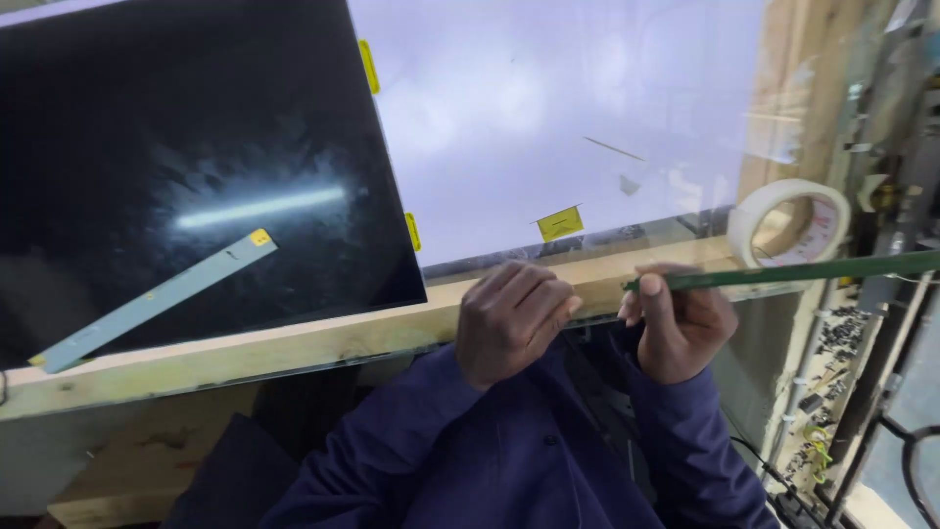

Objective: Preparing a small electronic component by applying adhesive tape and trimming it with scissors at a repair workbench.

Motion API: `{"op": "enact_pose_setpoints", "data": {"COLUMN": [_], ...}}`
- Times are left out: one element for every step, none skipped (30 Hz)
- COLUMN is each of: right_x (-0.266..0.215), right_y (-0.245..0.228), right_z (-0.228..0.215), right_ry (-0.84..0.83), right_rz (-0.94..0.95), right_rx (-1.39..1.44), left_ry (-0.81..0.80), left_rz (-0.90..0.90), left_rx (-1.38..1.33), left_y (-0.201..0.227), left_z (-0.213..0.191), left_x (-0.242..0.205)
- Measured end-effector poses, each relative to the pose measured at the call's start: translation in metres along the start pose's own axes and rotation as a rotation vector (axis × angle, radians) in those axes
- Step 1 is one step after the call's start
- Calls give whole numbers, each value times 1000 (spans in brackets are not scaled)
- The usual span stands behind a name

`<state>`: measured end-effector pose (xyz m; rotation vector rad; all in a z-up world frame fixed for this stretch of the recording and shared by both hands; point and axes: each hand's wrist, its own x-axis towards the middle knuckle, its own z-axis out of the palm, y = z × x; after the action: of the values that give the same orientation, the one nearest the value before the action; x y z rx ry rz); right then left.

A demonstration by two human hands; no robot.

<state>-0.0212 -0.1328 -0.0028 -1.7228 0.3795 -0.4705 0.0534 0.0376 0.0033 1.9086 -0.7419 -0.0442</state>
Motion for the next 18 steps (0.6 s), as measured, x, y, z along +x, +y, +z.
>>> {"op": "enact_pose_setpoints", "data": {"right_x": [8,16,24,28,30,34,34,34,34,35,35,35,35,35,35,36,37,37], "right_y": [14,28,38,40,40,37,42,46,49,53,56,58,60,62,63,65,67,68], "right_z": [5,10,15,23,32,41,44,47,50,51,52,53,53,54,55,55,54,54], "right_ry": [-12,-23,-35,-50,-69,-89,-104,-97,-90,-98,-77,-57,-65,-81,-98,-106,-111,-112], "right_rz": [31,-10,-51,-50,34,117,115,83,51,48,60,72,67,43,18,16,-9,-33], "right_rx": [-14,-54,-94,-105,-212,-319,-329,-369,-408,-414,-404,-394,-401,-424,-448,-452,-476,-500], "left_ry": [-7,37,80,92,0,-93,-81,-102,-122,-114,-127,-137,-128,-139,-150,-144,-143,-145], "left_rz": [-33,42,118,106,111,113,100,101,100,95,79,63,58,66,74,67,68,73], "left_rx": [-14,126,267,260,364,468,461,500,539,535,524,513,508,517,525,522,530,537], "left_y": [-16,-31,-45,-53,-59,-63,-66,-69,-71,-74,-76,-78,-80,-81,-82,-83,-84,-86], "left_z": [6,12,16,19,19,18,19,19,18,19,20,21,21,20,18,19,20,20], "left_x": [0,1,2,2,2,3,1,0,-1,-3,-3,-5,-5,-5,-5,-6,-6,-7]}}
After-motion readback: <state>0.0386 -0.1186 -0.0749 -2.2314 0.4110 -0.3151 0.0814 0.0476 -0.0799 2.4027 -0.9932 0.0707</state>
